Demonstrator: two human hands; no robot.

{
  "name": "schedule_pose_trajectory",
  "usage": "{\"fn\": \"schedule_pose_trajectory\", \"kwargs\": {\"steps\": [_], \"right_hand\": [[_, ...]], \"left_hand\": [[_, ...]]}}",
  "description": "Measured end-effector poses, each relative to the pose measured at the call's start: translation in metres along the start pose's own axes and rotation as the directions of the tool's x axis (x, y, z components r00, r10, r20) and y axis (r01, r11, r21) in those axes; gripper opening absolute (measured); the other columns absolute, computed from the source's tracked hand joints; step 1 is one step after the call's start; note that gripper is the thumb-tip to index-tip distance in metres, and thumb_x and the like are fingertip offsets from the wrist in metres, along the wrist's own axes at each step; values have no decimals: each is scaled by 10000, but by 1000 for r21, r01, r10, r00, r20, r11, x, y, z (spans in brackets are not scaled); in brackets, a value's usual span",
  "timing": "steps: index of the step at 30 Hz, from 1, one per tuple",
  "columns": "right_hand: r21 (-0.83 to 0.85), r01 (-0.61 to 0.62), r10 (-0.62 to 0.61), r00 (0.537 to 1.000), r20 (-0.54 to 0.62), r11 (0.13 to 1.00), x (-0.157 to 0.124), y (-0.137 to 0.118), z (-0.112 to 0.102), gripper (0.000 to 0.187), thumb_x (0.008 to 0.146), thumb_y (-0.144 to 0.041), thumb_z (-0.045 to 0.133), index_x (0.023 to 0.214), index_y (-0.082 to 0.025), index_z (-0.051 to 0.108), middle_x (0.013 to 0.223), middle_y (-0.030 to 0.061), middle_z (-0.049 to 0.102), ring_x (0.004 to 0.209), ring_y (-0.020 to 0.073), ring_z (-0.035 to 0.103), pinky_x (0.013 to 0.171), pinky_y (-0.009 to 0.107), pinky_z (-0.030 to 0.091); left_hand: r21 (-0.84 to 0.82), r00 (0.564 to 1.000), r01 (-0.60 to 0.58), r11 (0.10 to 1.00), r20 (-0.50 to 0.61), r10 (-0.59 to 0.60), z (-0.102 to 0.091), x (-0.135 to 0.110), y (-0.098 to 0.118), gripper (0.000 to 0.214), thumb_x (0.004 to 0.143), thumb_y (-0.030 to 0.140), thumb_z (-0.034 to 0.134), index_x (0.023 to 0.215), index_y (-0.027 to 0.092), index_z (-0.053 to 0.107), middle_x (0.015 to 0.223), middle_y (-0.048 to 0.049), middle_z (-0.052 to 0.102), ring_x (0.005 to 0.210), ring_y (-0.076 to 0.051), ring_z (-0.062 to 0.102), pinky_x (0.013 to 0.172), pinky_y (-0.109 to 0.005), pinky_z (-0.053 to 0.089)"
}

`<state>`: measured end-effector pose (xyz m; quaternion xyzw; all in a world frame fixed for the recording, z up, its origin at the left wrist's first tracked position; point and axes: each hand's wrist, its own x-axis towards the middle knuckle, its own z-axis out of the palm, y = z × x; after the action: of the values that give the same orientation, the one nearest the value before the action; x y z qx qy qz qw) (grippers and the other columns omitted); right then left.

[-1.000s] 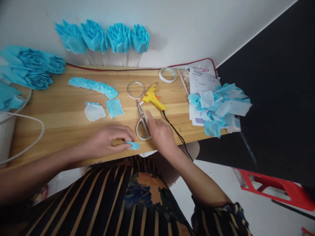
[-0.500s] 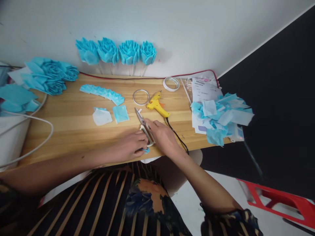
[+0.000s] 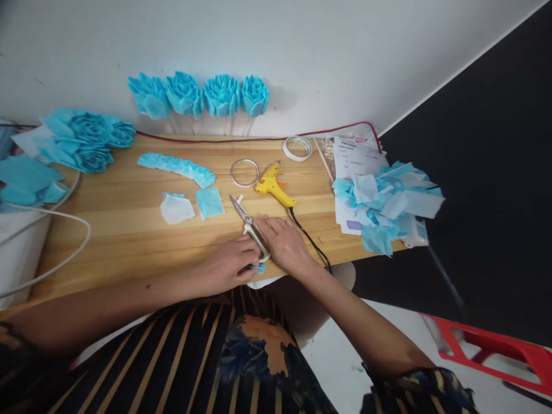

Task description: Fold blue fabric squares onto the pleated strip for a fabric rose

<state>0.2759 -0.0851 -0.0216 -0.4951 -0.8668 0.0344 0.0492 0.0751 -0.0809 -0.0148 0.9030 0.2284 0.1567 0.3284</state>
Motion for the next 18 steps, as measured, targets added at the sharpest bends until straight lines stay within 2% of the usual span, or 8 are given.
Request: {"fn": "schedule_pose_trajectory", "kwargs": {"steps": [7, 11, 13, 15, 18], "right_hand": [[141, 93, -92, 996, -14, 986, -4, 13, 0, 426, 1016, -157, 457, 1427, -198, 561, 1340, 141, 670, 1197, 249, 624, 1012, 417, 499], [212, 121, -122, 993, -12, 970, -7, 18, -3, 451, 1018, -159, 438, 1446, -246, 550, 1352, 105, 676, 1233, 242, 622, 1031, 448, 512], [261, 127, -121, 992, -39, 957, -8, 22, -9, 417, 1020, -172, 435, 1399, -238, 594, 1322, 96, 691, 1214, 227, 634, 1010, 415, 530], [273, 77, -49, 993, -107, 959, -6, 28, -18, 392, 1024, -183, 412, 1348, -222, 631, 1270, 98, 707, 1167, 217, 647, 984, 384, 538], [160, -117, 148, 968, -203, 980, 7, 38, -29, 429, 1010, -185, 402, 1403, -175, 576, 1276, 140, 688, 1169, 260, 623, 1014, 431, 503]], "left_hand": [[-86, 1000, 10, 996, -10, -11, -5, -12, 2, 133, 881, 106, 583, 765, 170, 593, 903, -66, 678, 892, -200, 580, 791, -310, 451], [-117, 1000, 25, 993, -1, -26, -6, -18, 2, 142, 894, 121, 577, 764, 176, 583, 876, -61, 675, 883, -199, 586, 794, -311, 454], [-111, 1000, 25, 994, -3, -26, -6, -19, 2, 142, 883, 111, 580, 758, 177, 578, 877, -59, 674, 876, -196, 586, 787, -310, 449], [-116, 1000, 23, 993, -10, -25, -7, -17, 1, 140, 874, 102, 584, 756, 177, 574, 887, -57, 672, 878, -193, 586, 782, -305, 445], [-138, 999, 18, 990, -42, -24, -6, -12, 0, 133, 859, 93, 592, 757, 176, 574, 911, -60, 673, 910, -195, 591, 795, -302, 444]]}}
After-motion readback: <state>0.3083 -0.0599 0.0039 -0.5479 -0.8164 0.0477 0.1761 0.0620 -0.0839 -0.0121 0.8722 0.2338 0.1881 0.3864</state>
